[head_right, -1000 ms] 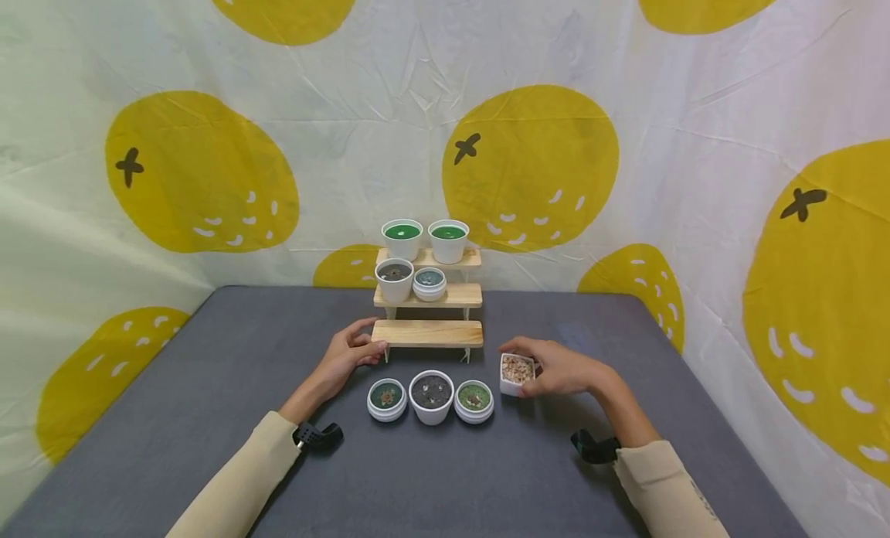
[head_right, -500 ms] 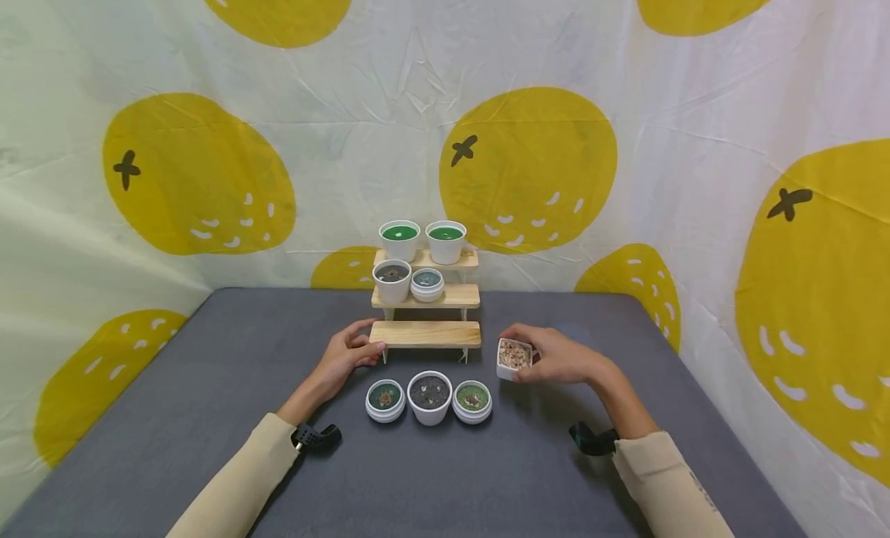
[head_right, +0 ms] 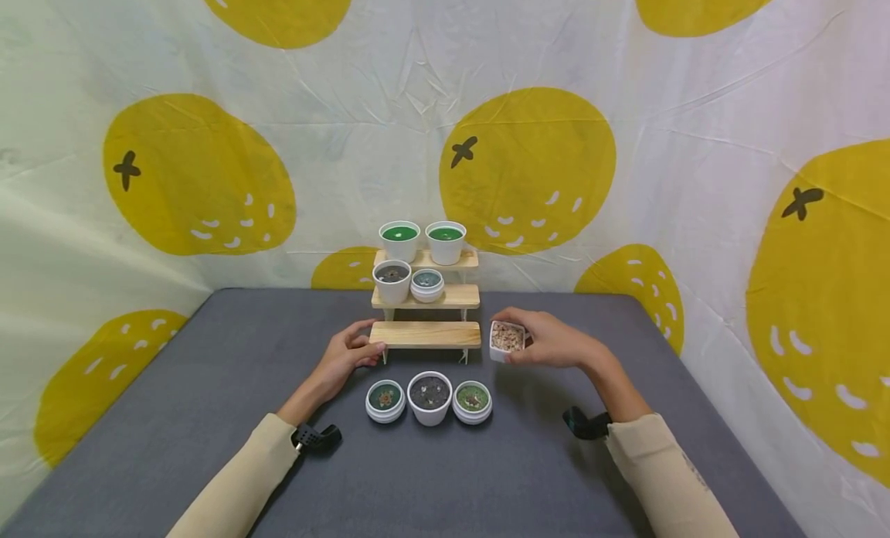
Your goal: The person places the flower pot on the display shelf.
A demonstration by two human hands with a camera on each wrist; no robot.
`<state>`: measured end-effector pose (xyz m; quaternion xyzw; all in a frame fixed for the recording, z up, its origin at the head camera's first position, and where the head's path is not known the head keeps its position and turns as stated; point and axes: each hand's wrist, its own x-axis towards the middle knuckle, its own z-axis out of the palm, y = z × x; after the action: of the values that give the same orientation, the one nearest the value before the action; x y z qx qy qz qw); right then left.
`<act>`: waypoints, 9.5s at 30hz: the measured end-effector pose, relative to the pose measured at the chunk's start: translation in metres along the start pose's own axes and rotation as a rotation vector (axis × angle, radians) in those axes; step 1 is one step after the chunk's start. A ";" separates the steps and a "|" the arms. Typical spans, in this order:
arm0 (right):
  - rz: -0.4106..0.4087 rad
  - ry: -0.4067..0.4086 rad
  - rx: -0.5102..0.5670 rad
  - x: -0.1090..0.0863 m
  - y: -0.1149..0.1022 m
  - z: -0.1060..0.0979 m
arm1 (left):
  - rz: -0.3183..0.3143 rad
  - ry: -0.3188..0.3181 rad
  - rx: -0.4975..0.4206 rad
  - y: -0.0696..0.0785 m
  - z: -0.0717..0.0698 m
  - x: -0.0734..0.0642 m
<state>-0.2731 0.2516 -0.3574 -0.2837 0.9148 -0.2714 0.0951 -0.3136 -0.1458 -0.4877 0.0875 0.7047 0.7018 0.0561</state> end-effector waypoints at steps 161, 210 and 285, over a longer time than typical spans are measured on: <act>0.045 0.280 0.148 0.069 -0.011 0.004 | 0.015 0.006 -0.010 -0.004 0.001 0.003; -0.144 -0.329 0.278 0.008 0.001 0.065 | 0.015 -0.006 0.002 0.000 0.001 -0.002; -0.213 -0.119 0.230 0.013 0.001 0.067 | 0.041 -0.018 0.004 0.004 0.001 -0.001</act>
<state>-0.2619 0.2149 -0.4142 -0.3818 0.8352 -0.3655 0.1518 -0.3125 -0.1449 -0.4836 0.1087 0.7037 0.7005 0.0478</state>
